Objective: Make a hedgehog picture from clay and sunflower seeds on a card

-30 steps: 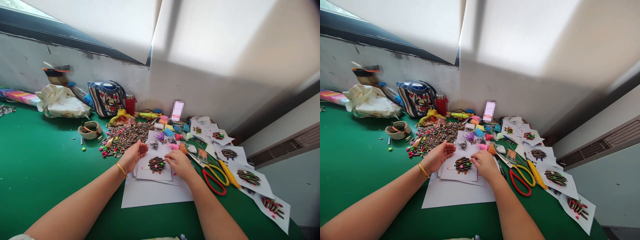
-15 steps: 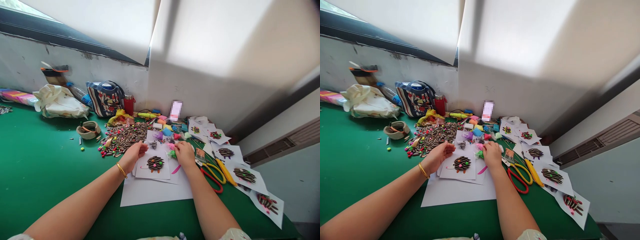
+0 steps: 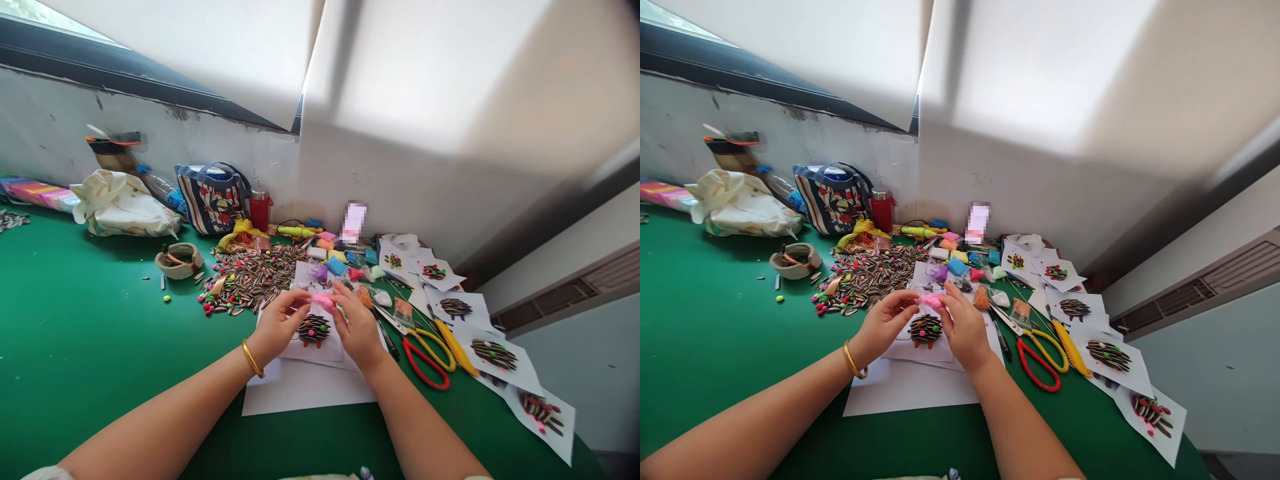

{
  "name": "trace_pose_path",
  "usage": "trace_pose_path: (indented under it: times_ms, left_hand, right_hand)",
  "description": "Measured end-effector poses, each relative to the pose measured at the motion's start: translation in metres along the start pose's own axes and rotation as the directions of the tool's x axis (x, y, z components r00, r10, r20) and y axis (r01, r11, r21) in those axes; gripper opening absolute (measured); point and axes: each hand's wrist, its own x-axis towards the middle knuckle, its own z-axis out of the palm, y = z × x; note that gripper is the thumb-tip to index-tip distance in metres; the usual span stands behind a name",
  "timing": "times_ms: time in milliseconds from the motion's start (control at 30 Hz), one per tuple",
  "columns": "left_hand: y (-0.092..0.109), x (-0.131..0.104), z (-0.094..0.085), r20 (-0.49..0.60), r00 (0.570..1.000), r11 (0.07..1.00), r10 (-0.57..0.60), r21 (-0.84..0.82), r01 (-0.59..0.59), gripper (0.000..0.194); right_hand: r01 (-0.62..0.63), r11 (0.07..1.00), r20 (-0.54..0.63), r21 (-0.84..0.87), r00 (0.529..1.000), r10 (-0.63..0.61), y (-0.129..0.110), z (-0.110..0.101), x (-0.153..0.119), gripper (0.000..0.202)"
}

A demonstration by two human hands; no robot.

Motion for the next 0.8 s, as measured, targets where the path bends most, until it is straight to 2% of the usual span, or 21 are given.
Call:
trace_pose_path:
  times_ms: [167,300,467,667,800]
  left_hand:
    - [0.001,0.0,-0.003,-0.045,0.999,0.991,0.026,0.136,-0.019,0.02]
    - [-0.004,0.004,-0.01,0.021,0.995,0.947,0.097,0.305,-0.099,0.022]
    - [-0.006,0.008,-0.016,0.075,0.986,0.848,0.152,0.502,-0.169,0.013]
    - [-0.001,0.007,-0.017,0.153,0.952,0.737,0.266,0.605,-0.303,0.013]
    - [0.001,0.007,-0.017,0.179,0.944,0.744,0.278,0.582,-0.329,0.011]
  right_hand:
    - [0.066,0.998,0.008,0.012,0.998,-0.066,-0.002,0.005,-0.002,0.023]
    - [0.133,0.991,-0.023,-0.014,0.991,-0.133,-0.003,0.007,-0.002,0.02]
    - [0.167,0.986,-0.031,-0.004,0.986,-0.167,-0.006,0.007,-0.002,0.019]
    - [0.142,0.989,-0.044,0.045,0.989,-0.14,-0.002,0.006,-0.001,0.019]
    - [0.116,0.99,-0.062,0.077,0.992,-0.112,-0.001,0.005,-0.001,0.017]
